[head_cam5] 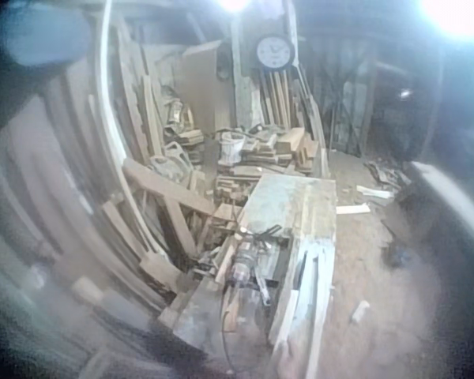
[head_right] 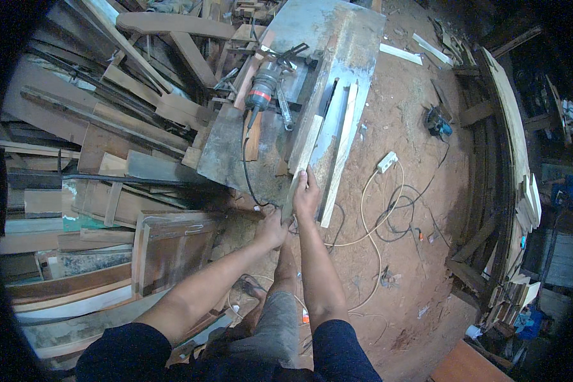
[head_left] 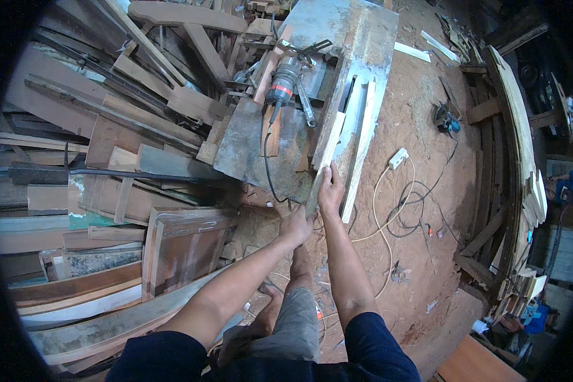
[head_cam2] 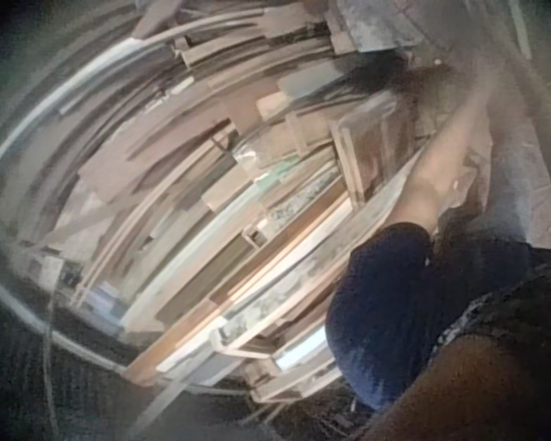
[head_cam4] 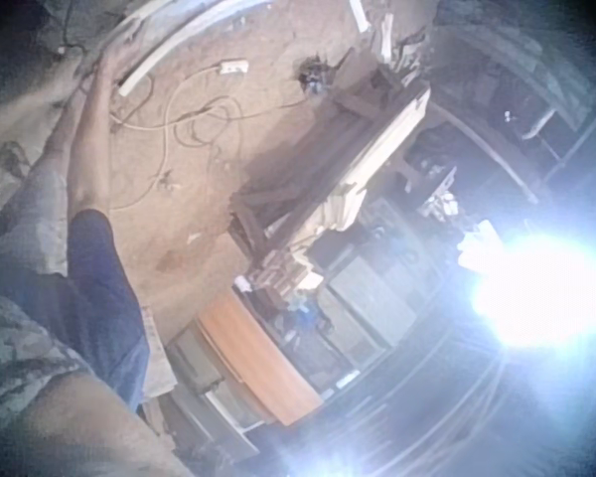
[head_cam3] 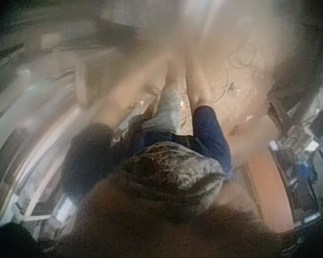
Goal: The person repeatedly feeds long wooden planks through a table saw to trim their edges. They handle each plank individually, guiding it through the blade and then setting the cut pieces aside on the floor or a nearby pile.
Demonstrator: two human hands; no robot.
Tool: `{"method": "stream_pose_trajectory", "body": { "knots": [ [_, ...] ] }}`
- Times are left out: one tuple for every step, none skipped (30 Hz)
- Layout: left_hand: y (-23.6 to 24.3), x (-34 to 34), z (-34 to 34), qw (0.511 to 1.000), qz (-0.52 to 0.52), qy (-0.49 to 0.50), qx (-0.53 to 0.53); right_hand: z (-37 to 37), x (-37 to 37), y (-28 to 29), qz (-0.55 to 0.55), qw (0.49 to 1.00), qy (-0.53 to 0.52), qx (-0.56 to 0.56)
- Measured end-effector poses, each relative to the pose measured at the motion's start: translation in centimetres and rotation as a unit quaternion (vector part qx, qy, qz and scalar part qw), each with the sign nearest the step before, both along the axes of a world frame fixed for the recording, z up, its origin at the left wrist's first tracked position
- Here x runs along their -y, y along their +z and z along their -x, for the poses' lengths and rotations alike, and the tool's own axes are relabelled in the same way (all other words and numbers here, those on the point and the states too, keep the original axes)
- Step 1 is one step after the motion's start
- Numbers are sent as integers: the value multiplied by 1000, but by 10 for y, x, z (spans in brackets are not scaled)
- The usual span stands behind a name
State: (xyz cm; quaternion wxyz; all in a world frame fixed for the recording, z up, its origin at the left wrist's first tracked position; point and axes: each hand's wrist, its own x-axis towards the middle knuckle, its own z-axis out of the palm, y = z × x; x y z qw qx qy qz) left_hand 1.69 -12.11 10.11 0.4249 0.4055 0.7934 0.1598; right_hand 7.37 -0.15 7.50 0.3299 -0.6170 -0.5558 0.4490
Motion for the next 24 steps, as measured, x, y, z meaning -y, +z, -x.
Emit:
{"method": "stream_pose_trajectory", "body": {
  "knots": [
    [9, -7, 0, 1000, 16, -7, 1, -2, -3, 0, -9, 1000, -2, 7],
    [18, -14, 0, 999, 32, -14, 2, -5, -8, 0, -17, 1000, -3, 15],
    [24, -16, 1, 999, 50, -18, 1, -4, -9, 1, -24, 1000, -2, 19],
    [21, -16, 1, 999, 43, -17, -3, -2, -10, 1, -28, 999, -5, 16],
    [19, -16, 1, 999, 37, -17, -7, -2, -10, 1, -31, 999, -8, 14],
    [18, -17, 0, 999, 29, -18, -10, -2, -12, 1, -36, 999, -13, 13],
    [16, -19, -1, 999, 39, -20, -16, -2, -15, 1, -31, 999, -14, 12],
    [15, -23, -1, 998, 48, -22, -22, -1, -18, 0, -27, 999, -15, 11],
    [13, -25, -1, 998, 57, -23, -30, 0, -20, 0, -22, 1000, -16, 9],
    [7, -24, -2, 998, 39, -21, -36, 0, -21, 1, -21, 1000, -16, 8],
    [-2, -22, -2, 999, 21, -18, -42, 0, -22, 1, -19, 1000, -15, 7],
    [-6, -23, -1, 999, 1, -15, -48, 1, -24, 1, -19, 1000, -14, 4],
    [-9, -25, 0, 998, 0, -16, -57, 2, -26, 2, -15, 1000, -18, 9],
    [-13, -26, 0, 998, -2, -17, -66, 3, -28, 2, -11, 1000, -22, 13],
    [-12, -29, -1, 997, -2, -19, -73, 3, -29, 2, -5, 999, -27, 19],
    [-11, -31, -2, 997, 0, -20, -75, 3, -30, 2, 1, 999, -31, 25],
    [-9, -32, -4, 997, 3, -22, -76, 2, -32, 3, -2, 999, -32, 33],
    [-8, -34, -4, 997, 4, -23, -78, 3, -34, 0, -16, 999, -37, 20],
    [-8, -37, -3, 996, 4, -24, -81, 4, -37, -3, -30, 999, -41, 7],
    [-7, -40, -3, 996, 5, -25, -84, 4, -40, -5, -45, 998, -46, -5],
    [-5, -41, -2, 996, 10, -25, -86, 5, -40, -2, -43, 998, -48, -7],
    [-3, -43, -3, 996, 23, -26, -86, 4, -41, 1, -41, 998, -50, -8],
    [-1, -46, -4, 995, 36, -28, -85, 4, -42, 4, -39, 998, -53, -9],
    [3, -50, -3, 995, 46, -28, -87, 6, -44, 3, -41, 997, -56, -17]
  ]
}}
